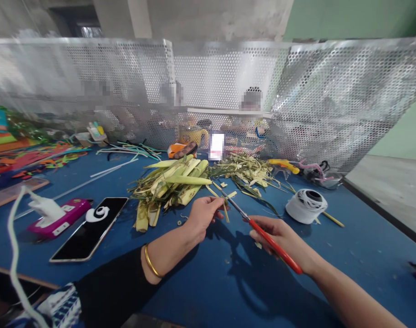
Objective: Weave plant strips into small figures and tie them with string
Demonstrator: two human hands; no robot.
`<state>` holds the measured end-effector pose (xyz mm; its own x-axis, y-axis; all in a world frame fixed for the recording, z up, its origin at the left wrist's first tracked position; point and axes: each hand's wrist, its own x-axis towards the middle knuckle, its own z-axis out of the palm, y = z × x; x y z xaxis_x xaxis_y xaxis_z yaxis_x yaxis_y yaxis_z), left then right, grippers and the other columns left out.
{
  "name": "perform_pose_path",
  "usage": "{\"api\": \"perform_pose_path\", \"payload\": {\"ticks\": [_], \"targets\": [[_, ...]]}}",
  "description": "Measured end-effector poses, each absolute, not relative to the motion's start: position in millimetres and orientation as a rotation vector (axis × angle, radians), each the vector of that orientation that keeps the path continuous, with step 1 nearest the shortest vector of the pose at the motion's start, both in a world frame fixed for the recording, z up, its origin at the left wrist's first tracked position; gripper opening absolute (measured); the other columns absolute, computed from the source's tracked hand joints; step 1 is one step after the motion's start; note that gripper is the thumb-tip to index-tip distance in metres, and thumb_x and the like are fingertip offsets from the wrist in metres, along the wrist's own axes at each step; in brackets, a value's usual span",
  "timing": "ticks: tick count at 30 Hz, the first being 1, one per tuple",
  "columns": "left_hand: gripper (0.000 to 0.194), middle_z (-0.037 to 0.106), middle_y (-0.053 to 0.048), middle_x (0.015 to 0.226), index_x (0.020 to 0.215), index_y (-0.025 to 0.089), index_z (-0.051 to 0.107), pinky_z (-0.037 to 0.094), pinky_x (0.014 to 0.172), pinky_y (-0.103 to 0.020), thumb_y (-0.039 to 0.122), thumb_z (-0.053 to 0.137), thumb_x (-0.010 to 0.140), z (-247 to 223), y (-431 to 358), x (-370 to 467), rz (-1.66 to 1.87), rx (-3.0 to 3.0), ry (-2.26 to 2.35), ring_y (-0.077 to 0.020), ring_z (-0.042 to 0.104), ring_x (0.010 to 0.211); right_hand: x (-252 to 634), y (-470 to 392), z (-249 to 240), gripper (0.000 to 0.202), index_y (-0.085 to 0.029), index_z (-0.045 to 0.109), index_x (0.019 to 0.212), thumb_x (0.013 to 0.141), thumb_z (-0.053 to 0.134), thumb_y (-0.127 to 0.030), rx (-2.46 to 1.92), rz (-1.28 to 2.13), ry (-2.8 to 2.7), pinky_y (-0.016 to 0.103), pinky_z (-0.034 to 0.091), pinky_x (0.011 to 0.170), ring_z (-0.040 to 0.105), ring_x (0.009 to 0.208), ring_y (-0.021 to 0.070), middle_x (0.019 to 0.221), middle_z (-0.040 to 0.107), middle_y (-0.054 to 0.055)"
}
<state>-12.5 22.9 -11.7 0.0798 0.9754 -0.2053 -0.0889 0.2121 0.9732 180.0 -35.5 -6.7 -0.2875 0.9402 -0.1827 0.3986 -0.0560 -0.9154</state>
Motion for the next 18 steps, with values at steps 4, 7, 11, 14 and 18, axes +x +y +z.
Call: {"api": "perform_pose_path", "payload": {"ticks": [4, 7, 11, 14, 18], "targets": [[0.02, 0.072, -0.009, 0.078, 0.065, 0.014, 0.062, 0.03, 0.044, -0.021, 0.031, 0.065, 0.075, -15.1, 25.2, -12.9, 1.055, 1.037, 1.168, -0.0073, 0.052, 0.048, 179.6, -35.6, -7.9, 0.047, -0.016, 0.065, 0.091, 0.075, 0.066, -0.059, -1.425, 1.316, -1.692, 0.02, 0.029, 0.041, 0.037, 0.05, 0.0067, 0.063, 0.044, -0.003], [0.021, 0.072, -0.008, 0.076, 0.066, 0.014, 0.061, 0.029, 0.043, -0.021, 0.032, 0.065, 0.075, -15.3, 26.4, -12.7, 1.043, 1.031, 1.169, -0.0071, 0.051, 0.047, 180.2, -35.3, -8.9, 0.047, -0.016, 0.066, 0.092, 0.075, 0.066, -0.059, -1.413, 1.322, -1.684, 0.02, 0.028, 0.041, 0.036, 0.049, 0.0064, 0.063, 0.045, -0.003], [0.021, 0.072, -0.008, 0.077, 0.066, 0.014, 0.062, 0.029, 0.044, -0.02, 0.032, 0.066, 0.075, -13.8, 26.6, -12.1, 1.031, 1.026, 1.188, -0.0065, 0.05, 0.047, 180.0, -35.4, -8.8, 0.046, -0.015, 0.064, 0.09, 0.076, 0.065, -0.059, -1.39, 1.338, -1.677, 0.02, 0.027, 0.041, 0.035, 0.048, 0.0056, 0.063, 0.045, -0.004], [0.022, 0.072, -0.007, 0.076, 0.067, 0.014, 0.062, 0.03, 0.044, -0.02, 0.035, 0.067, 0.074, -14.6, 27.2, -12.0, 1.032, 1.032, 1.184, -0.0066, 0.05, 0.047, 178.2, -36.0, -8.5, 0.043, -0.016, 0.06, 0.083, 0.075, 0.066, -0.058, -1.384, 1.362, -1.657, 0.02, 0.026, 0.04, 0.034, 0.047, 0.0052, 0.061, 0.043, -0.005], [0.022, 0.072, -0.008, 0.076, 0.068, 0.014, 0.063, 0.029, 0.043, -0.02, 0.035, 0.069, 0.073, -17.5, 29.1, -12.5, 1.047, 1.04, 1.148, -0.0064, 0.05, 0.047, 174.3, -37.2, -8.3, 0.044, -0.019, 0.051, 0.074, 0.072, 0.069, -0.058, -1.392, 1.396, -1.612, 0.019, 0.024, 0.038, 0.031, 0.044, 0.0048, 0.057, 0.037, -0.007]]}}
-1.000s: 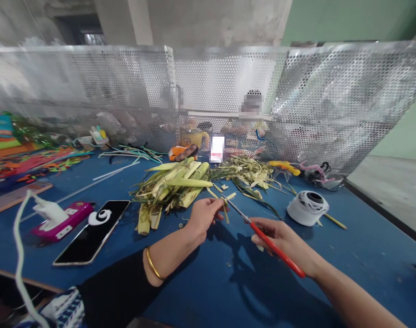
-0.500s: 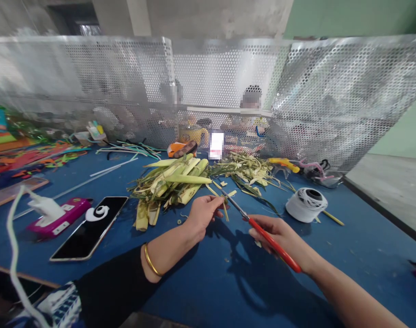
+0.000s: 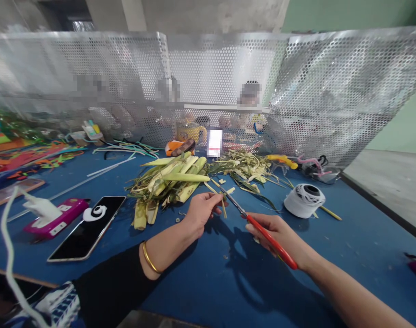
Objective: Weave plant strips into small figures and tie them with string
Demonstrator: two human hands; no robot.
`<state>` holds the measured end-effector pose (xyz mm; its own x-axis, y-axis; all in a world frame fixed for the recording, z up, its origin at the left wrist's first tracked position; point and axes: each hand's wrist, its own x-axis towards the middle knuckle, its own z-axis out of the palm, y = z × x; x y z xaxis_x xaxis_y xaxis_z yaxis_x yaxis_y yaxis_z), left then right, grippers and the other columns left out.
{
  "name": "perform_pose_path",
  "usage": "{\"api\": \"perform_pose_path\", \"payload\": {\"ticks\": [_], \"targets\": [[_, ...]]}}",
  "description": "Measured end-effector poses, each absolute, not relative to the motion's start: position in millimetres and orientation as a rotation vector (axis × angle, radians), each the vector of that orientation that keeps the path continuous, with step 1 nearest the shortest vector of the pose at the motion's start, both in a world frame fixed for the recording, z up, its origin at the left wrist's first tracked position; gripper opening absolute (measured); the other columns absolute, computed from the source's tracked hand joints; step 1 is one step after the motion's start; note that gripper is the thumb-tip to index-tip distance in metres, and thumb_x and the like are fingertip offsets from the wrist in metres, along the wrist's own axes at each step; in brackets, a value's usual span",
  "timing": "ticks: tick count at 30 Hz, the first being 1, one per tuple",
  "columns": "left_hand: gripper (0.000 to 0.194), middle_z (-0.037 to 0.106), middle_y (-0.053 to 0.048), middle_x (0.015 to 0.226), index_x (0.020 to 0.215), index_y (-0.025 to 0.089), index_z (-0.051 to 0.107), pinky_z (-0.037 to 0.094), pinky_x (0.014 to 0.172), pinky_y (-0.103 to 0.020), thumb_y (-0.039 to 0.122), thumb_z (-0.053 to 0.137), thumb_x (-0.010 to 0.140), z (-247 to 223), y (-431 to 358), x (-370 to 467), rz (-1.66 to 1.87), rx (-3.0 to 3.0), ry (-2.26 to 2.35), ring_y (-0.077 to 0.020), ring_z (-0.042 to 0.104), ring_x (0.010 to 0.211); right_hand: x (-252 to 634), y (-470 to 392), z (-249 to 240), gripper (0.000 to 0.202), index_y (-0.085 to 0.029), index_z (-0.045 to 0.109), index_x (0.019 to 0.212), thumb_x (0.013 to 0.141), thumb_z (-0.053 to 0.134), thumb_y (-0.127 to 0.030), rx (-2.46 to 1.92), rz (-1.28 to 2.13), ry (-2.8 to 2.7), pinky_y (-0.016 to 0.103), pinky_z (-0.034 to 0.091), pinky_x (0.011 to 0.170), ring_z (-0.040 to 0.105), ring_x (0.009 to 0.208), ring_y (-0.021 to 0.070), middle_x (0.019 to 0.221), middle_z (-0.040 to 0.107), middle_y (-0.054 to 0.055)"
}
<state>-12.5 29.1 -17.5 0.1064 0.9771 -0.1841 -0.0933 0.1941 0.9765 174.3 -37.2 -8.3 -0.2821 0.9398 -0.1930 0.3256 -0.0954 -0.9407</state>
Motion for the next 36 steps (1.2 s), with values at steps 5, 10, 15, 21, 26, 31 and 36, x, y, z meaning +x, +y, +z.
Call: {"api": "perform_pose_path", "payload": {"ticks": [5, 10, 15, 21, 26, 31, 36], "targets": [[0.023, 0.072, -0.008, 0.075, 0.067, 0.013, 0.065, 0.029, 0.043, -0.019, 0.035, 0.07, 0.072, -19.1, 31.3, -13.1, 1.054, 1.033, 1.141, -0.0065, 0.051, 0.048, 168.5, -39.5, -7.9, 0.05, -0.019, 0.051, 0.075, 0.068, 0.067, -0.067, -1.423, 1.403, -1.581, 0.02, 0.022, 0.036, 0.027, 0.041, 0.0044, 0.052, 0.03, -0.009], [0.024, 0.072, -0.008, 0.077, 0.069, 0.013, 0.067, 0.029, 0.044, -0.02, 0.037, 0.071, 0.071, -17.5, 32.5, -14.9, 1.041, 1.028, 1.133, -0.0069, 0.051, 0.05, 170.1, -36.8, -13.6, 0.053, -0.018, 0.055, 0.081, 0.067, 0.067, -0.068, -1.456, 1.328, -1.548, 0.02, 0.031, 0.037, 0.032, 0.04, 0.0048, 0.054, 0.034, -0.009], [0.03, 0.073, -0.01, 0.081, 0.069, 0.014, 0.067, 0.028, 0.045, -0.02, 0.043, 0.07, 0.072, -16.5, 33.2, -17.7, 0.979, 1.078, 1.076, -0.0072, 0.051, 0.052, 182.7, -27.7, -18.4, 0.07, -0.016, 0.054, 0.112, 0.068, 0.064, -0.07, -1.422, 1.017, -1.411, 0.026, 0.043, 0.043, 0.041, 0.046, 0.0093, 0.061, 0.044, -0.006], [0.031, 0.071, -0.009, 0.078, 0.07, 0.014, 0.067, 0.028, 0.047, -0.02, 0.045, 0.07, 0.069, -14.9, 31.8, -18.1, 0.886, 1.12, 1.048, -0.0075, 0.051, 0.052, 198.1, -28.8, 2.5, 0.068, -0.02, 0.051, 0.115, 0.073, 0.055, -0.073, -1.403, 0.932, -1.531, 0.026, 0.04, 0.05, 0.045, 0.058, 0.0129, 0.067, 0.046, -0.003], [0.033, 0.065, -0.005, 0.064, 0.064, 0.015, 0.065, 0.029, 0.047, -0.021, 0.047, 0.066, 0.071, -12.7, 28.8, -18.1, 0.871, 1.248, 1.008, -0.0079, 0.046, 0.048, 205.2, -34.0, 15.9, 0.065, -0.016, 0.059, 0.108, 0.068, 0.065, -0.067, -1.426, 1.091, -1.75, 0.024, 0.029, 0.046, 0.035, 0.054, 0.0091, 0.064, 0.042, -0.004], [0.031, 0.059, -0.002, 0.057, 0.064, 0.016, 0.066, 0.03, 0.048, -0.022, 0.045, 0.061, 0.072, -9.6, 27.2, -18.5, 0.887, 1.31, 0.98, -0.0089, 0.041, 0.048, 205.3, -34.4, 15.8, 0.065, -0.015, 0.061, 0.103, 0.07, 0.061, -0.07, -1.358, 1.343, -1.84, 0.022, 0.032, 0.046, 0.036, 0.053, 0.0085, 0.063, 0.038, -0.005], [0.028, 0.057, -0.001, 0.055, 0.068, 0.015, 0.07, 0.028, 0.049, -0.022, 0.038, 0.056, 0.074, -7.5, 26.0, -18.2, 0.88, 1.353, 0.978, -0.0097, 0.04, 0.05, 202.0, -35.1, 13.6, 0.07, -0.013, 0.06, 0.107, 0.07, 0.06, -0.072, -1.332, 1.423, -1.817, 0.021, 0.032, 0.044, 0.04, 0.051, 0.0085, 0.062, 0.041, -0.004]]}}
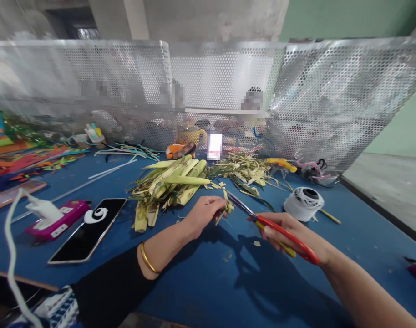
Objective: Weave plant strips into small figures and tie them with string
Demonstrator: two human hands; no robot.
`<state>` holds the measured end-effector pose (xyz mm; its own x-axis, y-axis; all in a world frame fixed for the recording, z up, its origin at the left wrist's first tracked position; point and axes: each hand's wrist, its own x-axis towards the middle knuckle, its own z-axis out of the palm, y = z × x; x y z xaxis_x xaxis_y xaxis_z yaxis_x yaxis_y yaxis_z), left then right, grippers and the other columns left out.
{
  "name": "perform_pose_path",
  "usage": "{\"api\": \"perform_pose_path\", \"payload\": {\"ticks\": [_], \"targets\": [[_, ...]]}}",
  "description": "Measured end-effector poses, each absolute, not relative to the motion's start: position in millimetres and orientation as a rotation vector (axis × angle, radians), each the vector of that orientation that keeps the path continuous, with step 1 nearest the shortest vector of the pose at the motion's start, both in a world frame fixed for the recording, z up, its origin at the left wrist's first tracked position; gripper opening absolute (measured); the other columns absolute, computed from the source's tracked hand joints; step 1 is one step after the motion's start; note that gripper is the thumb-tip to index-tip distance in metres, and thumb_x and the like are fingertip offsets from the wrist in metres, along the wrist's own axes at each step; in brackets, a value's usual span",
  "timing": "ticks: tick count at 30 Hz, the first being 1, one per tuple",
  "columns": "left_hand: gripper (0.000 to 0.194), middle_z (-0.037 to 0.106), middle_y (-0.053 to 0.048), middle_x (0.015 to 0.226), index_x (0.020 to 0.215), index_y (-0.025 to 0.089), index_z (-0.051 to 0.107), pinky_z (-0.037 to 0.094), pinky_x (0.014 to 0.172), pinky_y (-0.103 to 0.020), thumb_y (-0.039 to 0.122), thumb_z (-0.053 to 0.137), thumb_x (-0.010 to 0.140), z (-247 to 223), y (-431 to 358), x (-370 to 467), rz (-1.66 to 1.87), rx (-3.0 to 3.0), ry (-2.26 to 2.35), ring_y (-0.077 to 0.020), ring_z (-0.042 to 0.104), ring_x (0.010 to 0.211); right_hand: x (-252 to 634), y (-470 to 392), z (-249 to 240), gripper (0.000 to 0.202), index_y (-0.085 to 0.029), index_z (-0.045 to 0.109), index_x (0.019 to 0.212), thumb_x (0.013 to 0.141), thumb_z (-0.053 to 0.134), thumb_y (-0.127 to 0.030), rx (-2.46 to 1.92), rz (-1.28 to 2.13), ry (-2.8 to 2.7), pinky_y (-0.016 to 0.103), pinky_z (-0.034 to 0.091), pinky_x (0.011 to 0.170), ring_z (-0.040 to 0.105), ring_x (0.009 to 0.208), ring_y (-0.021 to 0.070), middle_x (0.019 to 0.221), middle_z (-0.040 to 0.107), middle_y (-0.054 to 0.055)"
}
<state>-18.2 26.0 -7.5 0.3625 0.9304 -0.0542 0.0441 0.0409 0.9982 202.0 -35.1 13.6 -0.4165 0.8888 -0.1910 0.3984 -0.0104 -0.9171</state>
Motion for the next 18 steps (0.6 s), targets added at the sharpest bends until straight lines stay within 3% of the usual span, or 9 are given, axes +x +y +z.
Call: {"api": "perform_pose_path", "payload": {"ticks": [9, 18], "targets": [[0.028, 0.057, -0.001, 0.055, 0.067, 0.015, 0.068, 0.029, 0.051, -0.023, 0.039, 0.056, 0.074, -5.7, 24.5, -18.1, 0.812, 1.396, 0.981, -0.0102, 0.04, 0.051, 197.0, -35.0, 9.5, 0.055, -0.015, 0.057, 0.082, 0.071, 0.063, -0.069, -1.31, 1.502, -1.745, 0.019, 0.025, 0.038, 0.032, 0.042, 0.0044, 0.052, 0.036, -0.008], [0.036, 0.063, -0.002, 0.064, 0.072, 0.014, 0.07, 0.031, 0.053, -0.023, 0.049, 0.064, 0.074, -10.2, 27.4, -19.8, 0.814, 1.32, 0.885, -0.0083, 0.043, 0.052, 196.2, -34.4, -2.9, 0.059, -0.013, 0.062, 0.099, 0.073, 0.063, -0.067, -1.382, 1.342, -1.681, 0.02, 0.023, 0.039, 0.029, 0.041, 0.0048, 0.052, 0.033, -0.008]]}}
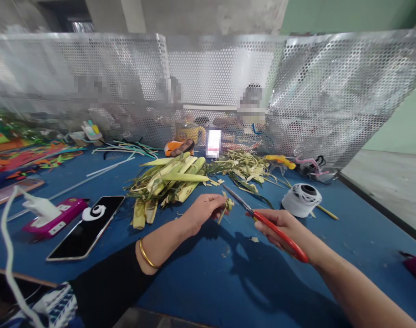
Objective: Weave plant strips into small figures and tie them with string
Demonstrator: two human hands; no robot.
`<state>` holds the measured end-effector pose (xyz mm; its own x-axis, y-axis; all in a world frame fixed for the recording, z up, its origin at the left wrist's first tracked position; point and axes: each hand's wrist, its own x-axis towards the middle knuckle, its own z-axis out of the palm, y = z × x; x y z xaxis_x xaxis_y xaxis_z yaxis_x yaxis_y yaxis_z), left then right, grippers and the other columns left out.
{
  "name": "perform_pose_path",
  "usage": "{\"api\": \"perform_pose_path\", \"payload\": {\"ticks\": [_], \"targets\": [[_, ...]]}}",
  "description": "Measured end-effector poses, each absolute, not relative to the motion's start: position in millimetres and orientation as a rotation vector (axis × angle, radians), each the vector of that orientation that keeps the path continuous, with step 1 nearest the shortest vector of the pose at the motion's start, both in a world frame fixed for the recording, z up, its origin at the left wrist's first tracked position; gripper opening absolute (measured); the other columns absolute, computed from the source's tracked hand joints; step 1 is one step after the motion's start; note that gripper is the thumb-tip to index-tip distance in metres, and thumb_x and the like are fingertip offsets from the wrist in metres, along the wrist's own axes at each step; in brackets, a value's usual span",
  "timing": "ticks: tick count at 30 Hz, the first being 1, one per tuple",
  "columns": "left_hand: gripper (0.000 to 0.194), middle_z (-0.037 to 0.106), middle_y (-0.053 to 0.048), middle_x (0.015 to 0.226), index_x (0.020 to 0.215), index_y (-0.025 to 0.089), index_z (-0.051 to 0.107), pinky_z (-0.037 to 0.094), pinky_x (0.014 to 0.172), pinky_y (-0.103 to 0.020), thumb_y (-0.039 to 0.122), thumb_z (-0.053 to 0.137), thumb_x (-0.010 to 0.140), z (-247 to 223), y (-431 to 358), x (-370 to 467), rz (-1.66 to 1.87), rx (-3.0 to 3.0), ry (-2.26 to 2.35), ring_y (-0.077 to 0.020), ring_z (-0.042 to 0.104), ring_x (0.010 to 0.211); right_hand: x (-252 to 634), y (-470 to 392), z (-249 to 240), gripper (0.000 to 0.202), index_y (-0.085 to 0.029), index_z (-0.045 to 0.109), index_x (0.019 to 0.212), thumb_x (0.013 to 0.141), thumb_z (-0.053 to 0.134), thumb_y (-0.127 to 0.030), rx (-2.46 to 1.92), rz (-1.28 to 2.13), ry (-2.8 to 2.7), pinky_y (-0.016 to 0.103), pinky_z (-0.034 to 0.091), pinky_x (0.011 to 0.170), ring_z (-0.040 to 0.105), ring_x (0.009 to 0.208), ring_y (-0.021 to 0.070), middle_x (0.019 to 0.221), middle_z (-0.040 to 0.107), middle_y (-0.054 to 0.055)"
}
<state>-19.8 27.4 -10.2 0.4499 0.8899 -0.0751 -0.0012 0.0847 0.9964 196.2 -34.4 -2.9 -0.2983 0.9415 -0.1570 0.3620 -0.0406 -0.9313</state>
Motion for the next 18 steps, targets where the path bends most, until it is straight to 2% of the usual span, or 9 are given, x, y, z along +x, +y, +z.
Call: {"api": "perform_pose_path", "payload": {"ticks": [3, 6, 9, 13, 18], "targets": [[0.036, 0.07, -0.005, 0.078, 0.076, 0.015, 0.07, 0.039, 0.058, -0.023, 0.05, 0.074, 0.066, -11.3, 29.1, -20.4, 0.84, 1.196, 0.861, -0.0079, 0.05, 0.055, 193.0, -35.7, 2.6, 0.071, -0.013, 0.06, 0.112, 0.07, 0.063, -0.07, -1.392, 1.165, -1.641, 0.022, 0.031, 0.042, 0.035, 0.046, 0.0074, 0.058, 0.041, -0.005], [0.033, 0.072, -0.007, 0.087, 0.078, 0.015, 0.071, 0.043, 0.059, -0.022, 0.041, 0.081, 0.061, -11.1, 32.9, -22.2, 0.891, 1.058, 0.839, -0.0094, 0.058, 0.062, 193.1, -39.2, 10.4, 0.076, -0.014, 0.058, 0.12, 0.072, 0.057, -0.073, -1.292, 1.116, -1.697, 0.023, 0.034, 0.046, 0.041, 0.054, 0.0103, 0.069, 0.047, 0.0], [0.024, 0.071, -0.004, 0.081, 0.077, 0.015, 0.071, 0.047, 0.06, -0.02, 0.028, 0.083, 0.062, -10.3, 38.0, -24.0, 1.009, 0.858, 0.825, -0.01, 0.061, 0.066, 195.9, -42.7, 15.6, 0.074, -0.014, 0.057, 0.124, 0.076, 0.054, -0.071, -1.194, 1.099, -1.801, 0.022, 0.032, 0.045, 0.039, 0.057, 0.0109, 0.072, 0.047, 0.001], [0.01, 0.065, -0.001, 0.065, 0.071, 0.014, 0.067, 0.05, 0.059, -0.02, 0.015, 0.077, 0.069, -7.5, 42.8, -24.7, 1.162, 0.65, 0.783, -0.0085, 0.058, 0.059, 198.3, -45.5, 19.4, 0.066, -0.015, 0.062, 0.12, 0.073, 0.065, -0.061, -1.264, 1.086, -1.863, 0.023, 0.036, 0.05, 0.039, 0.058, 0.0113, 0.067, 0.047, -0.001], [0.005, 0.067, -0.003, 0.072, 0.073, 0.013, 0.067, 0.05, 0.058, -0.018, 0.013, 0.07, 0.076, -2.8, 42.2, -23.9, 1.225, 0.608, 0.725, -0.0078, 0.061, 0.061, 196.0, -47.4, 20.3, 0.048, -0.018, 0.071, 0.107, 0.07, 0.071, -0.049, -1.437, 1.029, -1.931, 0.025, 0.041, 0.056, 0.046, 0.062, 0.0135, 0.068, 0.056, 0.0]]}}
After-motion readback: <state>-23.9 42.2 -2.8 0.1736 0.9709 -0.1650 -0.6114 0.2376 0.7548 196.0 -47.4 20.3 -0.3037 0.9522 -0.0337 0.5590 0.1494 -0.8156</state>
